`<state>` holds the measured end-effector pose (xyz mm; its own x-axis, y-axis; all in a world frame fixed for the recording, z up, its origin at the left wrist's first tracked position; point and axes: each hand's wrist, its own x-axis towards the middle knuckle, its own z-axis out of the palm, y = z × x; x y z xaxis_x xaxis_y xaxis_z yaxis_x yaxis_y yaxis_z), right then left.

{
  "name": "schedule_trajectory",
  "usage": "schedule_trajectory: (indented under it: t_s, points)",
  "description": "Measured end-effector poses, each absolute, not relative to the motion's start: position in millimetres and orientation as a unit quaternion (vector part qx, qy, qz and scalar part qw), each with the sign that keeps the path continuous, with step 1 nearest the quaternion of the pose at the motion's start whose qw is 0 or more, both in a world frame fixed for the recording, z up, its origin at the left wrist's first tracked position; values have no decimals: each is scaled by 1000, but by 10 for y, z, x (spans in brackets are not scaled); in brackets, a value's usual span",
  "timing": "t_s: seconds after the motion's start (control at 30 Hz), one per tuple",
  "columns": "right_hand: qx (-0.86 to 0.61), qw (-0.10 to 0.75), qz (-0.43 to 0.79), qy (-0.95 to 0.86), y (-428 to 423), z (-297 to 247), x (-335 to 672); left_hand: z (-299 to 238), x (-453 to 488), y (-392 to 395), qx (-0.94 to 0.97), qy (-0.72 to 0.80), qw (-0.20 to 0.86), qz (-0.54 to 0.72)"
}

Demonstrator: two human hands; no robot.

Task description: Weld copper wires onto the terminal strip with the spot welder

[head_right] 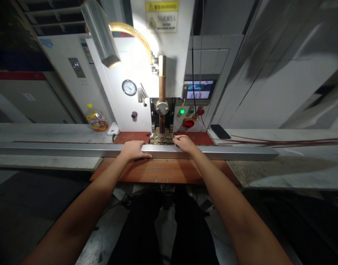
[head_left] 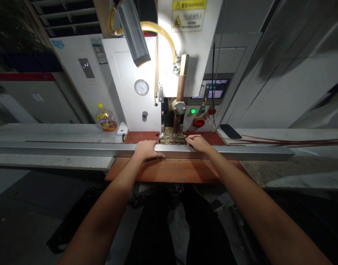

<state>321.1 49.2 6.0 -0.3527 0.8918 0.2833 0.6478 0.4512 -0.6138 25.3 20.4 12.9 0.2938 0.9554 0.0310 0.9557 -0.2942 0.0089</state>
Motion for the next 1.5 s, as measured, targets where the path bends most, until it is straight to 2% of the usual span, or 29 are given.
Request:
schedule_trajectory:
  t_s: [0.17, 0.83, 1.03, 1.27, 1.5]
  points:
    - [-489, 307, 211, -789, 487, 57, 3219, 124, 244, 206, -806, -591, 2, -18]
    - [-521, 224, 129, -814, 544, 19, 3177, 146, 239, 229, -814, -581, -3, -3]
    - [-524, 220, 120, -814, 541, 20, 3169, 168, 202, 254, -831, -556, -17, -5]
    - [-522, 227, 131, -811, 520, 35, 3173, 192, 72, 293, -849, -521, -57, -62]
    - [-531, 235, 126, -804, 513, 24, 3160, 271, -65, 294, -834, -549, -28, -49]
